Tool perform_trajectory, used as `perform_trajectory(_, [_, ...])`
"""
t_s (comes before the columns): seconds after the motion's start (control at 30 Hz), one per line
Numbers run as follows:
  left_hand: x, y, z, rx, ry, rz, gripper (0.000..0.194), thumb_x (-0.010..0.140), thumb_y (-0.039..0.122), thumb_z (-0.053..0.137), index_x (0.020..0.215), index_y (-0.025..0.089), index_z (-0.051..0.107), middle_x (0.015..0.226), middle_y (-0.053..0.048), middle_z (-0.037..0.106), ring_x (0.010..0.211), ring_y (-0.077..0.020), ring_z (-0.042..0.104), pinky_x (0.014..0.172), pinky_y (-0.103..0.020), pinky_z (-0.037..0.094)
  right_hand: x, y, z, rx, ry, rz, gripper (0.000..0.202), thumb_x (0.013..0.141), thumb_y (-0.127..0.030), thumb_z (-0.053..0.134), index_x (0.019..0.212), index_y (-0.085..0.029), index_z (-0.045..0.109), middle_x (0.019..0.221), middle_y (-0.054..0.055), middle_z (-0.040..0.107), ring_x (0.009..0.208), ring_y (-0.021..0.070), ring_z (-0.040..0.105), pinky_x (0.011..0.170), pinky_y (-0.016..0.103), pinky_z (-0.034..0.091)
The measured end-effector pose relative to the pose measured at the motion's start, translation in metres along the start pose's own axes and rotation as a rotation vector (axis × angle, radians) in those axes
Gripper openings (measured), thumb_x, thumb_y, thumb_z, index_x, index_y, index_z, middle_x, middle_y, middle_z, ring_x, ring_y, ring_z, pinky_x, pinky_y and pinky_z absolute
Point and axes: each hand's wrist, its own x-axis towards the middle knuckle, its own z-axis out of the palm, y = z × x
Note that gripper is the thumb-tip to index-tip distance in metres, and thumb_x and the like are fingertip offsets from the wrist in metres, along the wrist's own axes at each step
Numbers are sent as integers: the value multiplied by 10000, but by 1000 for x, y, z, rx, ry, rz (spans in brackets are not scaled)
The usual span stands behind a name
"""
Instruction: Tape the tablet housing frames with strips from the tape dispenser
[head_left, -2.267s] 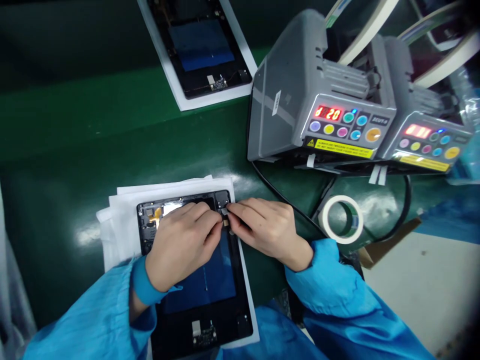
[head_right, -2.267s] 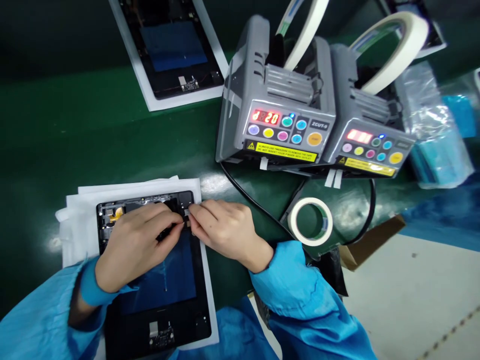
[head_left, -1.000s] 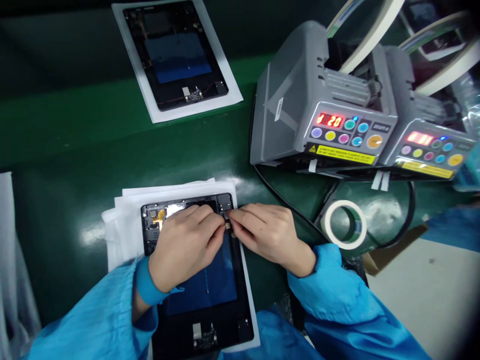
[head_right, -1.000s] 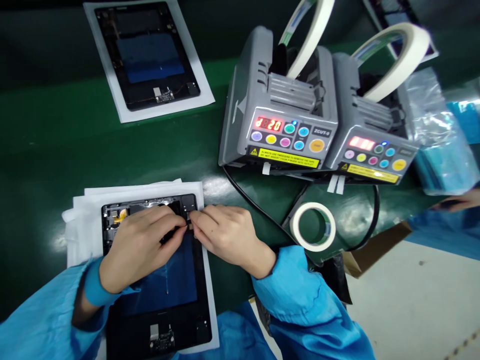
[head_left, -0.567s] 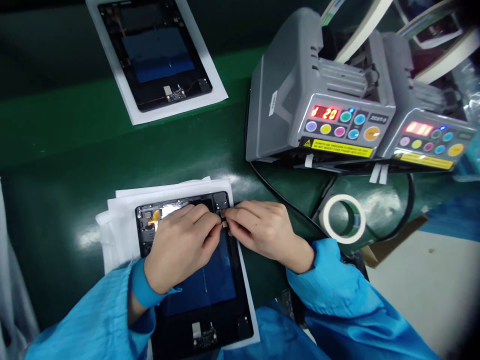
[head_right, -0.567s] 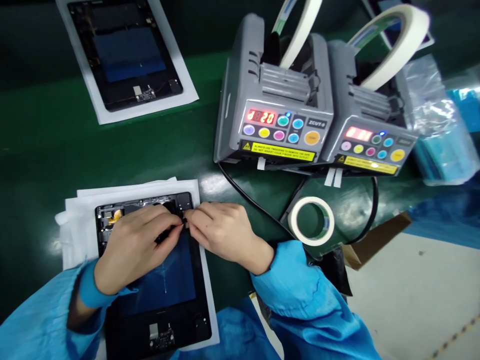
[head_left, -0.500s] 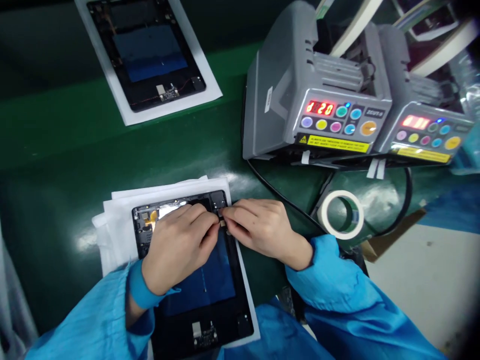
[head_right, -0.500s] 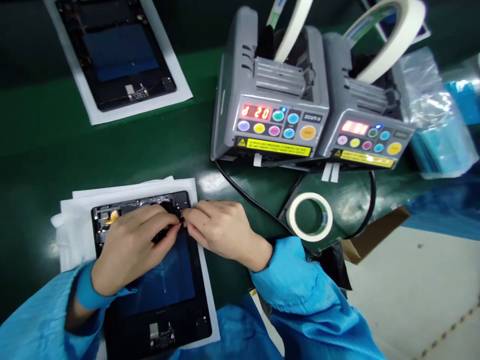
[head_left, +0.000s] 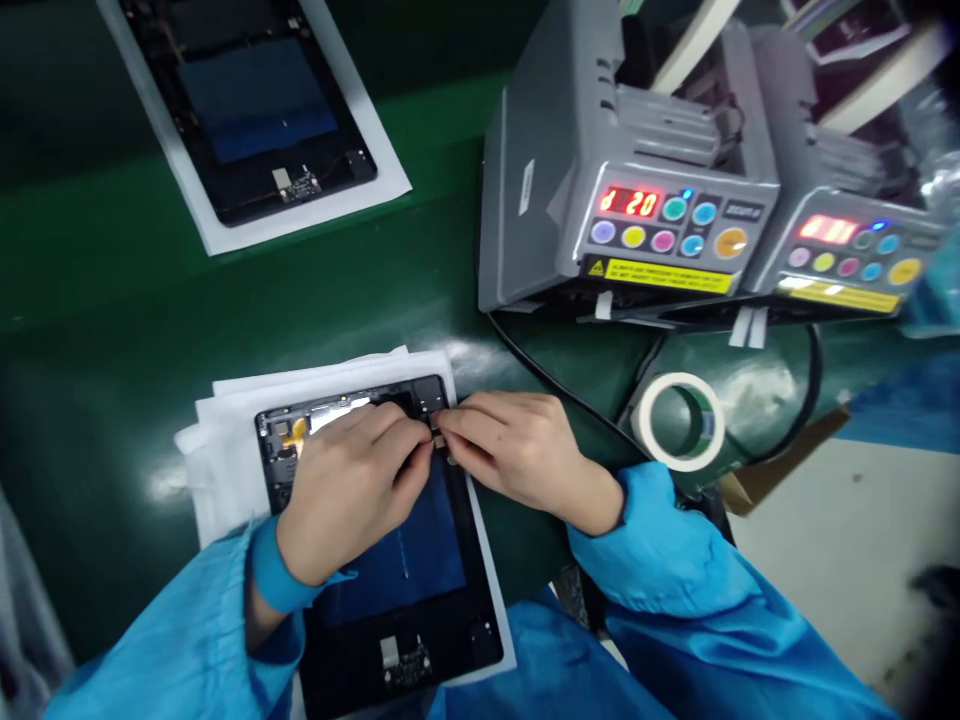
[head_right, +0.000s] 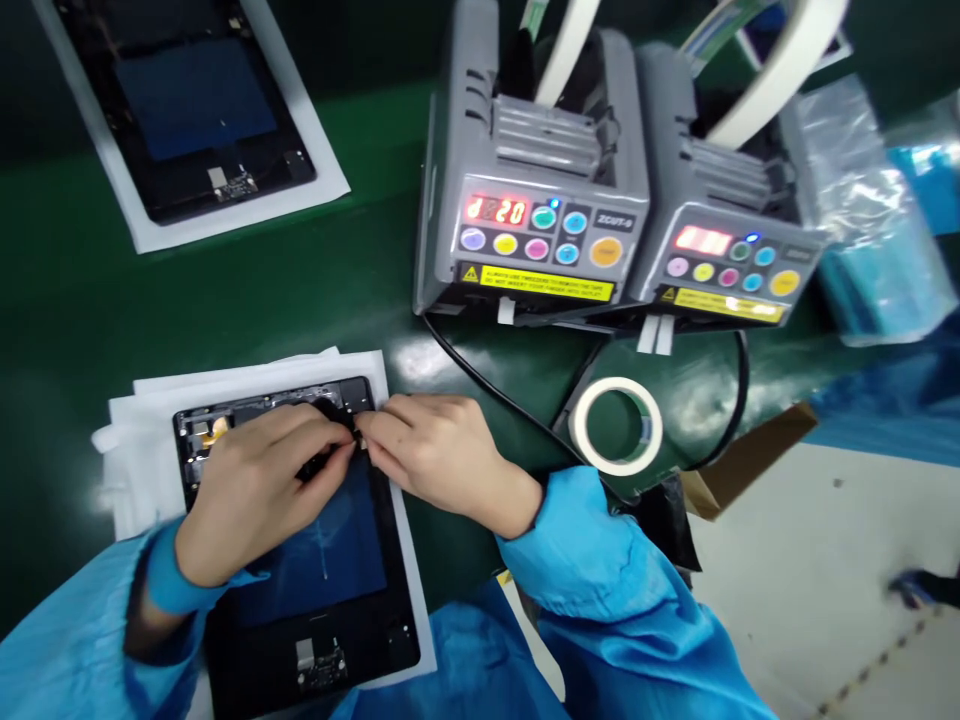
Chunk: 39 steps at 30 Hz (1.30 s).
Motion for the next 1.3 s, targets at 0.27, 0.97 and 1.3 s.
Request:
perform_trajectory(0.27, [0, 0, 1, -10, -24, -5, 159, 885, 206, 492, 800, 172, 622, 769, -32, 628, 723, -166, 603, 667, -303, 488, 0, -5, -4, -20, -19, 8, 196, 916, -210, 494, 940, -152, 680, 755, 19, 657, 662, 119, 611, 611, 249, 437])
perform_trajectory(0.97, [2, 0, 0, -4, 1, 9, 146, 884, 221, 500, 832, 168, 626, 797, -38, 643, 727, -164, 615, 671, -289, 496, -2, 0, -6, -21, -42, 9, 247, 943, -284, 451, 1010, -182, 665, 804, 3, 671, 696, 112, 610, 618, 245, 416])
perform_trajectory(1.3, [2, 0, -1, -7, -22, -1, 165, 887, 219, 489, 825, 174, 635, 778, -33, 628, 724, -157, 600, 657, -281, 468, -4, -2, -6, -115, 32, -68, 201, 917, -258, 514, 943, -157, 686, 703, -7, 650, 613, 100, 593, 557, 250, 420])
